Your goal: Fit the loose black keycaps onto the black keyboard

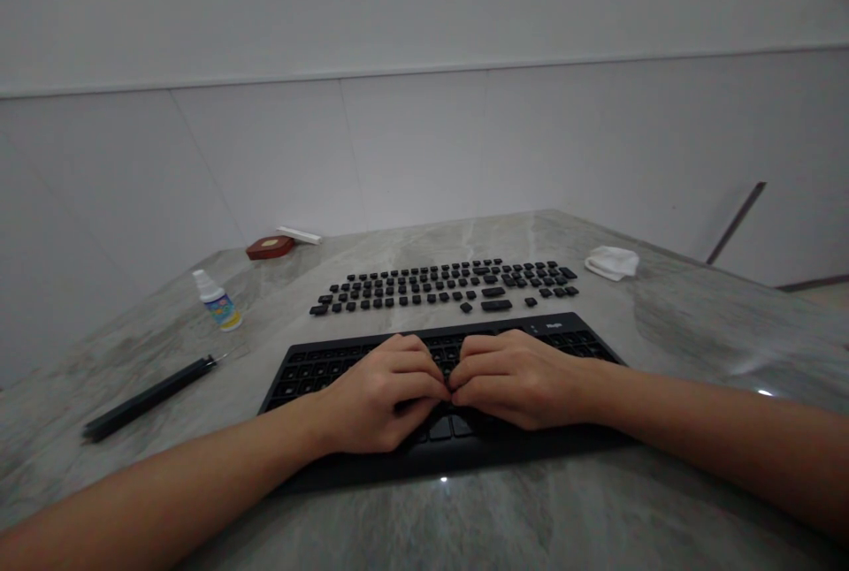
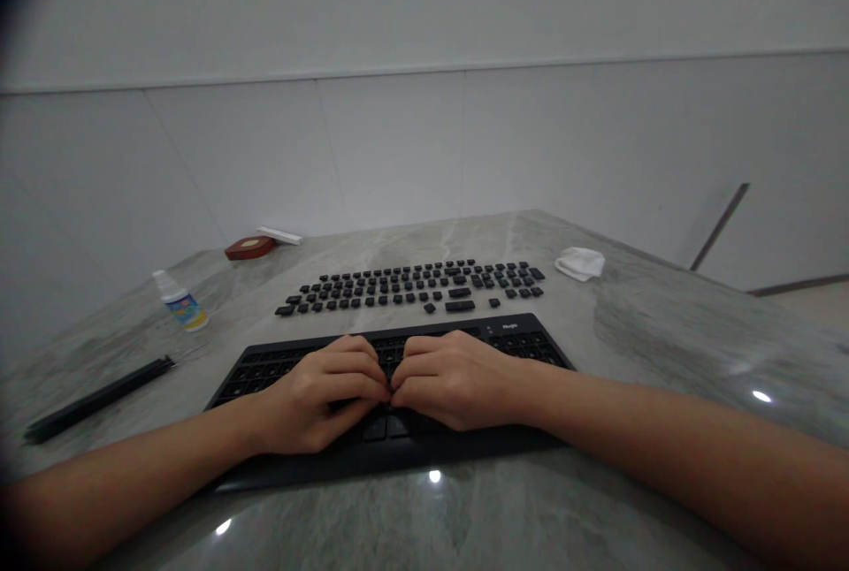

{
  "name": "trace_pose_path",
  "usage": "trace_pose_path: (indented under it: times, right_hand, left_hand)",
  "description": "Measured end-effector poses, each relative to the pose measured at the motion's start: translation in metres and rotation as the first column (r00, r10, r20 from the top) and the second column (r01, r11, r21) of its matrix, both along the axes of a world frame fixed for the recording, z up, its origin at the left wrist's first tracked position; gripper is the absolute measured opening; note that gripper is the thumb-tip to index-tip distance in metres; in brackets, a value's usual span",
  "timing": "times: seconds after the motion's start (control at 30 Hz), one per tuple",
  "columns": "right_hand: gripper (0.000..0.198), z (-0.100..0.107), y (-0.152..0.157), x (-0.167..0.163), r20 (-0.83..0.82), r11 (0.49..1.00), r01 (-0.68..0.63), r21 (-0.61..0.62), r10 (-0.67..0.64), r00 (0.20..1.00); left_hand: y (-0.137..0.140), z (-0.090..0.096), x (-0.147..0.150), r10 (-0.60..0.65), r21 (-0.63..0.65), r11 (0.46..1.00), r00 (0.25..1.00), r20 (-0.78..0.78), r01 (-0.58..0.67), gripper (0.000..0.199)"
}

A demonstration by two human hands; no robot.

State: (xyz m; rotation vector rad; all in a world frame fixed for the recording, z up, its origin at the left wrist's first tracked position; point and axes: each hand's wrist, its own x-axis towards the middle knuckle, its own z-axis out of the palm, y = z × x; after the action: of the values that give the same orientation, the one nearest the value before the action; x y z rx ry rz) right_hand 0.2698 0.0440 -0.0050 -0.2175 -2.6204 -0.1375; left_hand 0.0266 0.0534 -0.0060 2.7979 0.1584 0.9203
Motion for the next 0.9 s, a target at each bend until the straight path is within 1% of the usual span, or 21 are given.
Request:
trace_pose_path:
  times: [0.17,0.3,0.57,0.67,0.9]
  right_hand:
    - [0.019,-0.0026,0.0027,-0.0002,-0.069,0.997,-0.033,-0.066,0.029,0.997]
    - [0.018,-0.0045,0.0036,-0.0004,-0.093,0.995,-0.04,-0.087,0.032,0.995]
    - [0.02,-0.0047,0.0039,-0.0008,-0.086,0.997,-0.042,-0.07,0.036,0.996]
    - [0.021,-0.0043,0.0035,-0.0011,-0.091,0.997,-0.027,-0.071,0.02,0.996]
    - [0.015,-0.0066,0.0036,-0.0015,-0.12,0.995,-0.029,-0.097,0.018,0.993]
  left_hand:
    - [0.0006,0.0,0.0014,-0.002,0.004,1.0,0.999,0.032,0.002,0.019]
    - [0.0002,0.0002,0.0014,0.004,-0.003,1.0,0.999,0.035,-0.004,0.019]
    - [0.001,-0.0005,0.0009,-0.032,0.001,1.0,0.999,0.03,0.032,0.021]
    - [0.0007,-0.001,0.001,-0.021,0.002,1.0,0.999,0.041,0.021,0.02]
    - [0.0007,-0.0022,0.0007,0.002,0.002,1.0,0.999,0.033,-0.002,0.021]
